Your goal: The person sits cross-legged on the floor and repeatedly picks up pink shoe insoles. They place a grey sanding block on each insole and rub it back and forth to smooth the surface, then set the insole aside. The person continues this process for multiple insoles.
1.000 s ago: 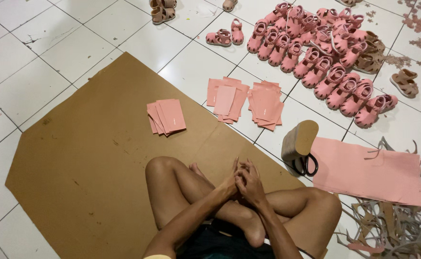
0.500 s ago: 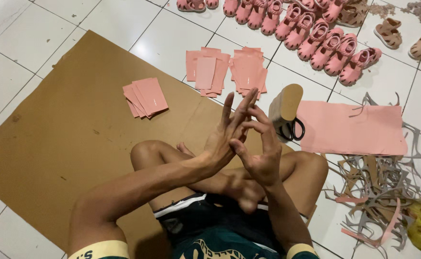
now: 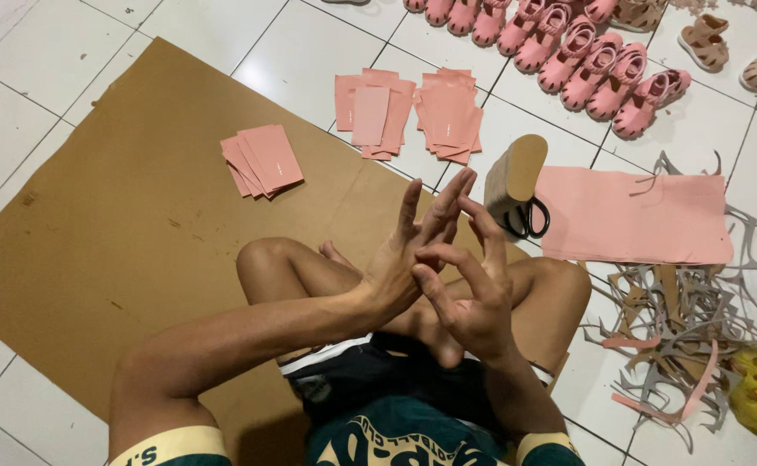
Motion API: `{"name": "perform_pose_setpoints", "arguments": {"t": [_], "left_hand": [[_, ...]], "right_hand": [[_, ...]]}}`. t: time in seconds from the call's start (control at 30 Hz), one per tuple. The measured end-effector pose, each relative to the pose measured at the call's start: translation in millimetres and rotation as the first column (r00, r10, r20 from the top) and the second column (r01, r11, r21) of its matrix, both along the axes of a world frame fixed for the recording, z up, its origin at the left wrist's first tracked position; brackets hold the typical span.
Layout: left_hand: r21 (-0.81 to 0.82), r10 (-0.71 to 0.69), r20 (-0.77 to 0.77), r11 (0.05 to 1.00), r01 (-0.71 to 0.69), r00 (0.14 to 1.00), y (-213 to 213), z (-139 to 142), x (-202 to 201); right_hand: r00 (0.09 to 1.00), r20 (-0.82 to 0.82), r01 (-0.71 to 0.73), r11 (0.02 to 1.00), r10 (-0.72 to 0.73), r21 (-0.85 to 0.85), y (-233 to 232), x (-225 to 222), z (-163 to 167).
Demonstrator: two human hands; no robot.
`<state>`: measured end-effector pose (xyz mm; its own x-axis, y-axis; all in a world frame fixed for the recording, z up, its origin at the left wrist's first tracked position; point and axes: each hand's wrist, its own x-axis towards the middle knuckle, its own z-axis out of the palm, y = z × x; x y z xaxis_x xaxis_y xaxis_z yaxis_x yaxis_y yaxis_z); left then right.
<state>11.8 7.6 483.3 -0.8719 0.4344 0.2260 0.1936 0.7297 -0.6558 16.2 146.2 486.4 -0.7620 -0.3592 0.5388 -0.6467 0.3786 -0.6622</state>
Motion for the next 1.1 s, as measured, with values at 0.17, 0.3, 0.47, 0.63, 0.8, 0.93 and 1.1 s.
{"name": "perform_pose_setpoints", "arguments": {"t": [0.17,0.3,0.47,0.63,0.8,0.93,1.1], "left_hand": [[-0.018,-0.009,-0.027,1.000,0.009,1.000,-3.4,-10.9,-2.8],[0.014,-0.013,0.033,1.000,0.012,0.999,-5.0,-18.2,-6.1],[0.026,0.011,-0.028,1.000,-0.010,1.000,-4.5,-20.9,-5.5],[0.008,-0.007,0.019,1.000,0.007,1.000,-3.6,-20.7,-5.2],[0.004,-0.002,0.016,1.000,0.002,1.000,-3.9,-20.0,-6.6],[-0.001,0.001,0.024,1.000,-0.001,1.000,-3.6,-19.8,-5.2],[-0.003,-0.012,0.051,1.000,0.012,0.999,-2.5,-21.9,-4.0]], "right_hand": [[0.998,0.056,-0.010,1.000,0.011,-0.019,-1.0,-2.1,-4.7],[0.998,0.062,-0.027,1.000,0.028,-0.017,-3.8,-5.1,-8.2],[0.995,0.092,-0.026,0.999,0.030,-0.039,-4.6,-4.0,-10.2],[0.995,0.094,-0.026,0.999,0.030,-0.041,-3.4,-3.7,-9.9],[0.993,0.110,-0.034,0.998,0.039,-0.049,-3.6,-6.0,-11.7],[0.995,0.092,-0.043,0.997,0.048,-0.060,-2.5,-4.3,-14.8],[0.995,0.080,-0.045,0.996,0.050,-0.072,-2.8,-1.4,-14.1]]}}
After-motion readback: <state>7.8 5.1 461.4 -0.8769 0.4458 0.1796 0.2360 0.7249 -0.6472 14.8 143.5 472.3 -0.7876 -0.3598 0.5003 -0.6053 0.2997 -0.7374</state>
